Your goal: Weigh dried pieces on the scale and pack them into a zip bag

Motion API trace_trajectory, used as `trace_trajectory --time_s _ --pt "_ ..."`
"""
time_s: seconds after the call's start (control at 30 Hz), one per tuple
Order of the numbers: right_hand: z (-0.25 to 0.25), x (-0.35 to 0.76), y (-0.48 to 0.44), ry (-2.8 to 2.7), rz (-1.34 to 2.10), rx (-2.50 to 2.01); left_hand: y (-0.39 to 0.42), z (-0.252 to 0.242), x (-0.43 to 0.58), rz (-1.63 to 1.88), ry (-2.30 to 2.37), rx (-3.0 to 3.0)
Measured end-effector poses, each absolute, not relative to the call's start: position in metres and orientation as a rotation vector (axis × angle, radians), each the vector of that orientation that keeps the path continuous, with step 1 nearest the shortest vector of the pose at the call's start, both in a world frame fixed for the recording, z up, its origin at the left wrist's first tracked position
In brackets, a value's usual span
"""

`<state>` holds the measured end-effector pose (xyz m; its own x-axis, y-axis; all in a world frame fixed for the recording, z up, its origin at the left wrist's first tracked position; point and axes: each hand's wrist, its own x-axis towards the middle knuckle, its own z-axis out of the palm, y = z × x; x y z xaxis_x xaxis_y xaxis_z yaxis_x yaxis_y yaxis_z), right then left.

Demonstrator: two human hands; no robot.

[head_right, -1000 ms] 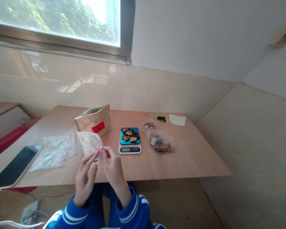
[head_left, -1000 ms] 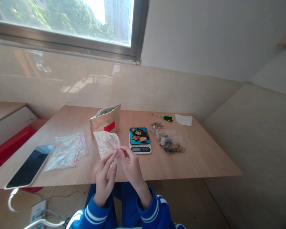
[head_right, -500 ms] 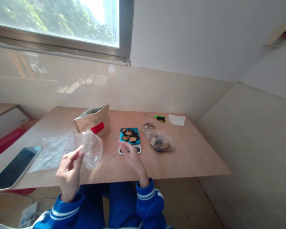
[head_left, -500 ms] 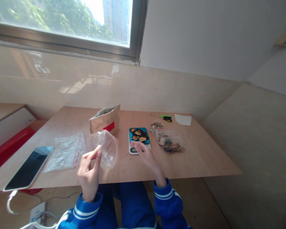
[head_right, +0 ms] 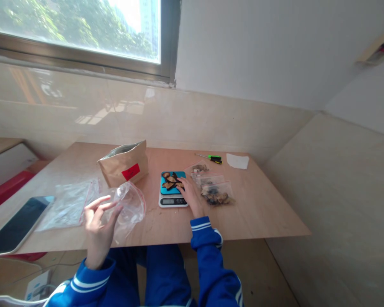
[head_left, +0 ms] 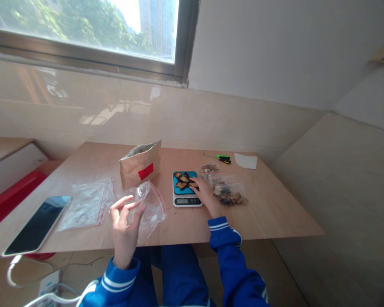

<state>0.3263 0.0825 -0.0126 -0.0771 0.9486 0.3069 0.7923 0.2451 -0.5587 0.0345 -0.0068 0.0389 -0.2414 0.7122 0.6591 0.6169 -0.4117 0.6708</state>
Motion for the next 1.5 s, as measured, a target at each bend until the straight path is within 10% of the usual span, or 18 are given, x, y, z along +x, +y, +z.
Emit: trace_trajectory --time_s 0.77,1.5 --pt "0.05 0.272 0.066 -1.075 0.835 -1.109 0.004 0.009 0.075 1.577 1.213 1.549" --pt "0.1 0.22 0.028 -1.744 1.076 -0.909 0.0 0.015 0.091 1.653 1.339 1.369"
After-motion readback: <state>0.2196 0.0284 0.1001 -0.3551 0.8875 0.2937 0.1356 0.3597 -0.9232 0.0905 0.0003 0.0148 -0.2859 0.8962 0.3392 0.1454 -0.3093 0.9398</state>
